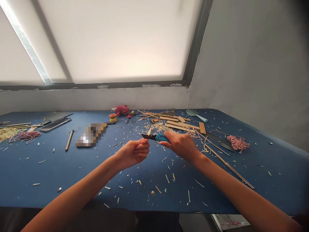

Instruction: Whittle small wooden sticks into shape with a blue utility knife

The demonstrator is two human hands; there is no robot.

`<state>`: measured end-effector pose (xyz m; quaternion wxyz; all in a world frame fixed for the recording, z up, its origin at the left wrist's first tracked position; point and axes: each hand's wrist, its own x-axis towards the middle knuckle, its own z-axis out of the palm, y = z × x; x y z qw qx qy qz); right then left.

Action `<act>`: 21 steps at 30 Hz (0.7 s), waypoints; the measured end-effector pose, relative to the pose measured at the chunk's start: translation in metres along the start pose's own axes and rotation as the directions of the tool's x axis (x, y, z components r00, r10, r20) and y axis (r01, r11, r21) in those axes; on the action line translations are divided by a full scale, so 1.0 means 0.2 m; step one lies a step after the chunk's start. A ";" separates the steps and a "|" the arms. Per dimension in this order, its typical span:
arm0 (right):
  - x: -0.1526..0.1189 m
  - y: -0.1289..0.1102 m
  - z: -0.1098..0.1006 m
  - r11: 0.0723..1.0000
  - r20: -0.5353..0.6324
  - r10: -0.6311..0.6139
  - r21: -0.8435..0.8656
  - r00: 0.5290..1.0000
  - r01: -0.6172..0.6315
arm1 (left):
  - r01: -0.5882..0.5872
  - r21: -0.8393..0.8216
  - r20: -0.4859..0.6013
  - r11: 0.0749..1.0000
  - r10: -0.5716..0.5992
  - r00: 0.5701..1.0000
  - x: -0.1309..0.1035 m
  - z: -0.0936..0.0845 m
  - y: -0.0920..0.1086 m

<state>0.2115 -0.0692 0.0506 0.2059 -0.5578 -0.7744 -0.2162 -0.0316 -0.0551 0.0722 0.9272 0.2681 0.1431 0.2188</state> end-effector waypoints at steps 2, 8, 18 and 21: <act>-0.01 0.14 0.00 0.964 0.070 0.262 0.019 0.963 -0.264 | -0.063 0.032 0.014 0.997 0.063 0.998 -0.05 0.01 0.00; -0.07 0.39 -0.05 0.821 0.001 0.571 -0.016 0.821 -0.571 | -0.184 0.015 -0.042 0.983 0.185 0.982 -0.09 -0.03 -0.04; -0.11 -0.06 -0.01 0.989 -0.010 -0.024 0.147 1.000 0.025 | -0.171 0.223 -0.040 0.960 0.184 0.982 -0.03 -0.08 -0.10; -0.12 -0.09 0.01 0.981 -0.012 -0.075 0.180 0.997 0.076 | -0.134 0.255 -0.031 0.958 0.146 0.989 -0.05 -0.06 -0.11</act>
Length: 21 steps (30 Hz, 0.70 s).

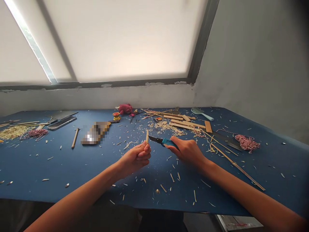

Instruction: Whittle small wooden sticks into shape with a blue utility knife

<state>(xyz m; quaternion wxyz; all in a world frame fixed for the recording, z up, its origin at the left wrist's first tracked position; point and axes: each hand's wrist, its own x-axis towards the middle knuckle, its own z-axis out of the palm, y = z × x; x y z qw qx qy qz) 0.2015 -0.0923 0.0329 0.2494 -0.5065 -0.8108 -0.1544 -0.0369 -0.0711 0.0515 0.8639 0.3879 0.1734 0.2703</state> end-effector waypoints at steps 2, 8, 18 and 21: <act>0.00 -0.01 0.01 1.000 -0.005 -0.001 0.024 1.000 0.001 | 0.032 0.011 0.019 0.999 -0.033 0.999 0.00 0.02 0.00; -0.01 -0.03 0.01 0.999 0.023 -0.030 0.043 0.999 0.028 | 0.068 0.022 0.086 0.997 -0.069 0.994 0.01 0.01 -0.03; 0.05 0.23 -0.03 0.940 -0.031 0.292 -0.176 0.956 -0.293 | 0.190 0.328 0.247 0.925 -0.278 0.928 -0.05 0.04 -0.07; 0.04 0.33 -0.08 0.911 -0.116 0.398 -0.071 0.910 -0.407 | 0.117 0.253 0.179 0.960 -0.165 0.970 -0.03 0.03 -0.07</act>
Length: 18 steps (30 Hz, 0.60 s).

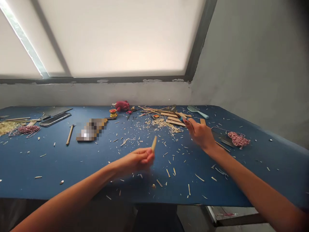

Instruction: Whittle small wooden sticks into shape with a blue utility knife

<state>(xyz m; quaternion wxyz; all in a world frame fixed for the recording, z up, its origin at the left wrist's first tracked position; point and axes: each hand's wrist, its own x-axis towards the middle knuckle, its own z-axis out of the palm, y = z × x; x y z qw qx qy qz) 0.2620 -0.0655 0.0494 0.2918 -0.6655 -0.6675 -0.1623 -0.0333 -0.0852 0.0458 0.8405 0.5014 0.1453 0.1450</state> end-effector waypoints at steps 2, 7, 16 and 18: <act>-0.01 -0.01 -0.01 0.975 0.014 0.026 0.222 1.000 -0.028 | -0.037 -0.030 -0.064 0.999 0.035 0.997 0.02 -0.02 0.01; -0.08 -0.27 -0.01 0.643 0.382 -0.081 0.726 0.921 -0.244 | 0.068 -0.043 0.002 0.997 -0.068 0.998 0.01 -0.03 0.02; -0.06 -0.47 -0.09 0.508 0.469 -0.275 0.812 0.839 -0.288 | 0.114 0.238 -0.069 0.965 -0.100 0.993 0.04 -0.01 0.10; -0.04 -0.45 -0.09 0.565 0.424 -0.266 0.796 0.866 -0.216 | 0.049 0.294 -0.124 0.955 -0.013 0.992 0.08 -0.02 0.11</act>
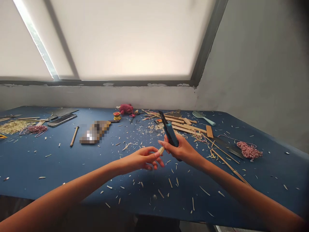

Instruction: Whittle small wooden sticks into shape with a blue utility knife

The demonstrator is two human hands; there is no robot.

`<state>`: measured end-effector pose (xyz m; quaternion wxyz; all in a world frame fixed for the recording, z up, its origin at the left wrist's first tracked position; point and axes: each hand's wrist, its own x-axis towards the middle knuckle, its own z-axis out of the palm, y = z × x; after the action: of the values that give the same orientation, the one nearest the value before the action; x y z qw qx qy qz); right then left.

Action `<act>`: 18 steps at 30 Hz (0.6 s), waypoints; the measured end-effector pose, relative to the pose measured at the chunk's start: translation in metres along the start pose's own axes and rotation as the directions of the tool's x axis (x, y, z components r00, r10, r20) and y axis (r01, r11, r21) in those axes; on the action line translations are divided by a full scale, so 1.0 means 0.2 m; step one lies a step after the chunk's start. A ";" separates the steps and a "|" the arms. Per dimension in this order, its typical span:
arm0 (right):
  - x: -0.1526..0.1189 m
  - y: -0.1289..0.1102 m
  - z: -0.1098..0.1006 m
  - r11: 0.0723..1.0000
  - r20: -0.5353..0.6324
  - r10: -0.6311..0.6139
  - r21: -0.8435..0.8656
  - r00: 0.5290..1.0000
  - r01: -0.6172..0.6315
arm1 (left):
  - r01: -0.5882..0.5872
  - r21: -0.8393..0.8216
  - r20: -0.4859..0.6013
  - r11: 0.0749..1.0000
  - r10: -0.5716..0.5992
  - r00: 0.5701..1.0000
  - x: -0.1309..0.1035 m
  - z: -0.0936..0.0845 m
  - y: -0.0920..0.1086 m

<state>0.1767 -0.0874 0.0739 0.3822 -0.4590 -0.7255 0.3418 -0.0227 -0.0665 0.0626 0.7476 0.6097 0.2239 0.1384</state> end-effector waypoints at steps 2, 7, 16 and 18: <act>0.02 0.02 -0.01 0.998 -0.050 -0.034 -0.052 0.998 0.031 | -0.070 0.045 -0.055 0.997 0.072 0.996 0.05 0.00 0.00; 0.04 0.09 0.00 0.993 -0.186 -0.107 -0.077 0.977 0.094 | -0.111 -0.073 -0.039 0.991 0.108 0.993 0.14 -0.02 -0.06; -0.01 0.17 -0.05 0.770 -0.174 -0.203 -0.637 0.964 0.047 | -0.123 -0.386 -0.164 0.914 0.063 0.984 0.12 -0.06 -0.11; -0.02 0.19 -0.06 0.675 -0.149 -0.207 -0.737 0.967 0.031 | -0.099 -0.500 -0.141 0.860 0.032 0.989 0.11 -0.07 -0.11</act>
<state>0.2028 -0.0757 0.0459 0.2670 -0.5593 -0.7829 -0.0539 -0.0119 -0.0495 0.0365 0.8601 0.3896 0.2063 0.2566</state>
